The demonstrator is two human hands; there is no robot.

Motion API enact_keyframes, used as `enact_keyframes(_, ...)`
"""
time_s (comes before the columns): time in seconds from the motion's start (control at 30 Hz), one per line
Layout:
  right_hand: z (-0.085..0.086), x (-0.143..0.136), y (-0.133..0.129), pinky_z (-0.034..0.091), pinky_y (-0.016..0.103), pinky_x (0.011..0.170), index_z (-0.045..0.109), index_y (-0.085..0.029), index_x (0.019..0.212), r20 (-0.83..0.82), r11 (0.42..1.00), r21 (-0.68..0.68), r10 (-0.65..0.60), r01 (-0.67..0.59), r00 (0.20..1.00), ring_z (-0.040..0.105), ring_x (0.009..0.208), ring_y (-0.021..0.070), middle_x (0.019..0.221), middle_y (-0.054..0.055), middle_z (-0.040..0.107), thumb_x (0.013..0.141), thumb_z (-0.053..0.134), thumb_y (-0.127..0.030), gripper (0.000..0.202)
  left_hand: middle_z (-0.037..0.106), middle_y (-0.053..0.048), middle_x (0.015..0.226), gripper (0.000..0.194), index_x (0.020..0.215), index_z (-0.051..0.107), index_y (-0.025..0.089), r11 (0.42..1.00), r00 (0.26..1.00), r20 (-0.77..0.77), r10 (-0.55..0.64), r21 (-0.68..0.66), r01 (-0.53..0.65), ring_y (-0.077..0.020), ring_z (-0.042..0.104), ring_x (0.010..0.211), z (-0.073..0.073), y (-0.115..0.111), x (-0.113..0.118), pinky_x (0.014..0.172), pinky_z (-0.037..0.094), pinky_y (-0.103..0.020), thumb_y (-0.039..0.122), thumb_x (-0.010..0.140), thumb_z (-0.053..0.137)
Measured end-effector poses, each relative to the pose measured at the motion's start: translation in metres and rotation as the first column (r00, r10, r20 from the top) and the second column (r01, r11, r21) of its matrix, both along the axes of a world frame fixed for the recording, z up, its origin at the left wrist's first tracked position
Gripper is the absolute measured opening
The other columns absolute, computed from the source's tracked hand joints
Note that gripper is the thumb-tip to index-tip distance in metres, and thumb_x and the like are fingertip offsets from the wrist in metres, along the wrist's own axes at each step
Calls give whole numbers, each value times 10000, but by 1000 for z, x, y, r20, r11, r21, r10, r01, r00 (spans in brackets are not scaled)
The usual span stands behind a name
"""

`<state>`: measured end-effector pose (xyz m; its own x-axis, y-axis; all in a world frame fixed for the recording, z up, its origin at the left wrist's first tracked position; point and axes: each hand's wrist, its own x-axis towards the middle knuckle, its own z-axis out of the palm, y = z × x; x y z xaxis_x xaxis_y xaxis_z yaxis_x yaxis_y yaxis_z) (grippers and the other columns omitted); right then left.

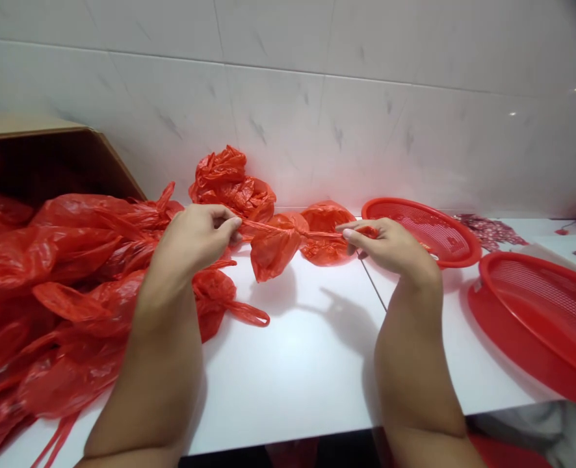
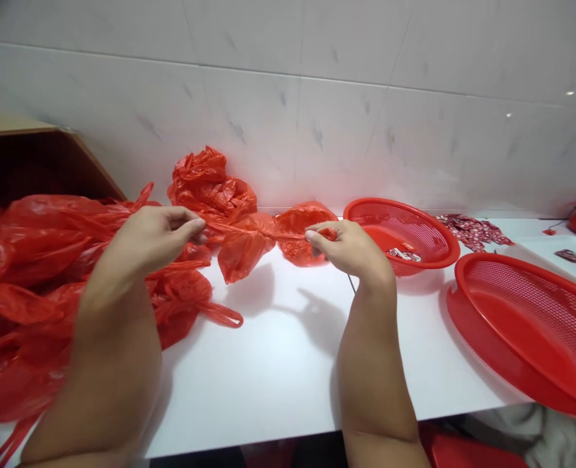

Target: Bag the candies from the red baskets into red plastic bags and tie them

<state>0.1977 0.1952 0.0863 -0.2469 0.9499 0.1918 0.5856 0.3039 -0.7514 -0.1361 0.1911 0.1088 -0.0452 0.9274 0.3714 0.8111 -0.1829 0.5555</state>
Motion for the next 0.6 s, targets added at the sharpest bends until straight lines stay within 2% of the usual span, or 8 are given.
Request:
enact_keyframes(0.07,1,-8,-2,598,295,655,777,-208,747,-140,979,-41,190,-198,972,724,1021,247,1246,113,742,959,651,-524,402,791,-28,785,210,806,745,234,996,992,100,-77,59,71,-211,713,678,3,-8,19,599,518,-320,366,921,630)
enact_keyframes(0.13,-2,-24,-1,613,278,628,798,-209,826,-233,891,-107,409,-441,882,725,1076,253,1349,125,693,935,680,-564,389,793,-26,828,203,864,739,223,974,956,196,-218,111,199,-203,734,758,2,-19,44,679,556,-313,345,955,605)
enact_keyframes(0.2,-7,-41,3,624,276,653,793,-197,863,-287,747,-203,572,-633,768,747,1002,228,1219,125,738,904,711,-599,412,791,-24,868,204,902,731,216,937,916,206,-344,139,321,-196,739,816,-2,-29,69,753,572,-313,329,983,583)
enact_keyframes(0.27,-12,-51,10,625,288,701,766,-180,848,-301,666,-300,613,-683,730,753,858,189,990,85,767,892,721,-611,436,790,-29,945,176,975,730,215,912,910,115,-399,152,381,-201,736,874,-8,-37,87,800,568,-324,308,991,581)
enact_keyframes(0.33,-14,-47,14,603,284,699,728,-175,810,-226,729,-351,542,-587,809,722,735,159,824,41,742,908,703,-604,440,779,-52,1060,191,1120,714,214,907,921,-15,-390,164,387,-221,727,951,-13,-46,98,846,556,-351,279,987,594)
enact_keyframes(0.43,-12,-20,12,504,255,569,668,-182,731,23,933,-280,242,-226,970,626,592,135,682,11,679,941,644,-598,467,745,-78,1187,323,1313,640,222,874,888,-118,-445,158,459,-238,711,1020,-13,-61,101,887,538,-374,263,994,600)
enact_keyframes(0.5,-10,1,6,442,263,521,657,-188,706,125,982,-189,39,-14,991,579,537,136,638,17,659,961,598,-594,483,742,-70,1203,332,1334,636,250,791,790,-143,-596,64,608,-236,713,1021,-9,-72,100,879,535,-360,298,1007,605)
enact_keyframes(0.6,-9,17,1,427,293,528,694,-197,719,174,991,-73,-101,115,980,588,525,164,637,44,679,969,573,-548,448,761,-54,1165,334,1314,674,294,591,561,-194,-805,-180,786,-239,728,975,-5,-85,96,855,534,-346,368,989,661)
